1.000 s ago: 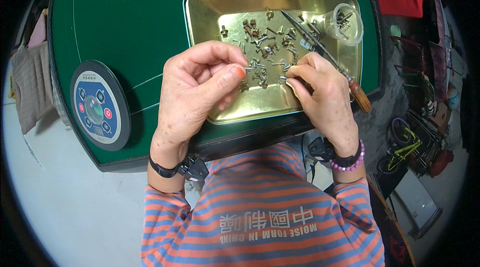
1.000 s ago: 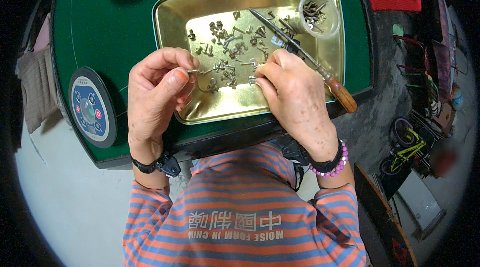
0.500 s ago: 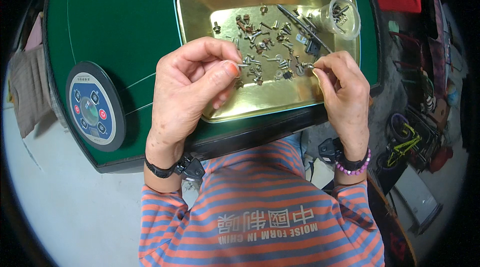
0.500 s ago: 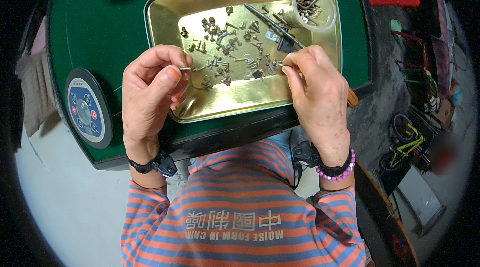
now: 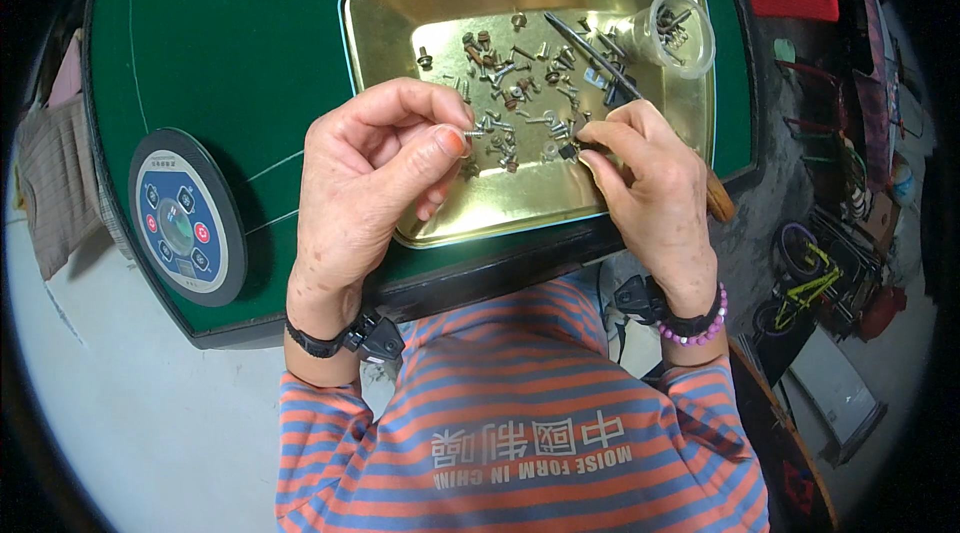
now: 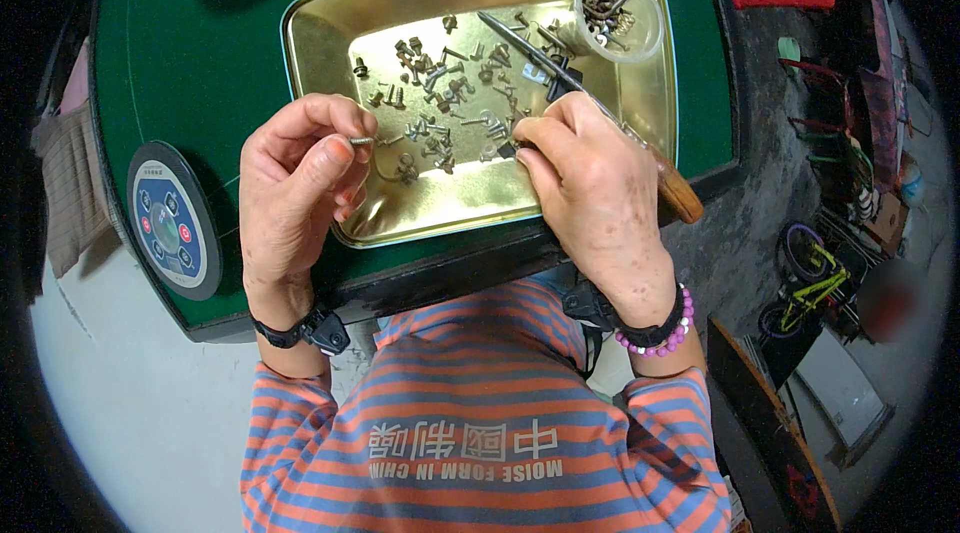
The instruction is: The person picks up and organizes small metal screws from a tray and uses a screwdriver to secure them into a white circular electronic component on a green table.
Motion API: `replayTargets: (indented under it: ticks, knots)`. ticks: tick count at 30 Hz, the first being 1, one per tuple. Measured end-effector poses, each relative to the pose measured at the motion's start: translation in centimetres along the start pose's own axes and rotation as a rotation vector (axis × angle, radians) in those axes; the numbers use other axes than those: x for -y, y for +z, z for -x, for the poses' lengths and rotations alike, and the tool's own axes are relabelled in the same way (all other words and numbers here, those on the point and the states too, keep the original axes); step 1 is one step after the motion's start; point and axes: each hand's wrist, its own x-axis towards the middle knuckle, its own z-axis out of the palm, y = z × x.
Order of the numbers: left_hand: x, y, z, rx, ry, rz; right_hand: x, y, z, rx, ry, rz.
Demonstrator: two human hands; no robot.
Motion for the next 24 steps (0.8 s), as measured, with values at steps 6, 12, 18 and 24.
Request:
replayTargets:
  ticks: [6, 12, 18, 24]
  knots:
    - [-0.4, 0.2, 0.2, -0.031, -0.037, -0.013, -0.4, -0.1, -0.4, 0.010, -0.107, 0.011]
    - [0.2, 0.1, 0.4, -0.024, -0.054, -0.028, -0.7, -4.8, -1.0, -0.199, 0.051, -0.105]
    - [-0.2, -0.1, 0.5, -0.010, 0.022, 0.015, -4.2, -5.4, -4.9, -0.048, -0.011, -0.124]
    - [-0.9, -0.3, 0.2, -0.100, 0.128, 0.132, -5.3, -5.1, -6.8, 0.042, 0.065, -0.460]
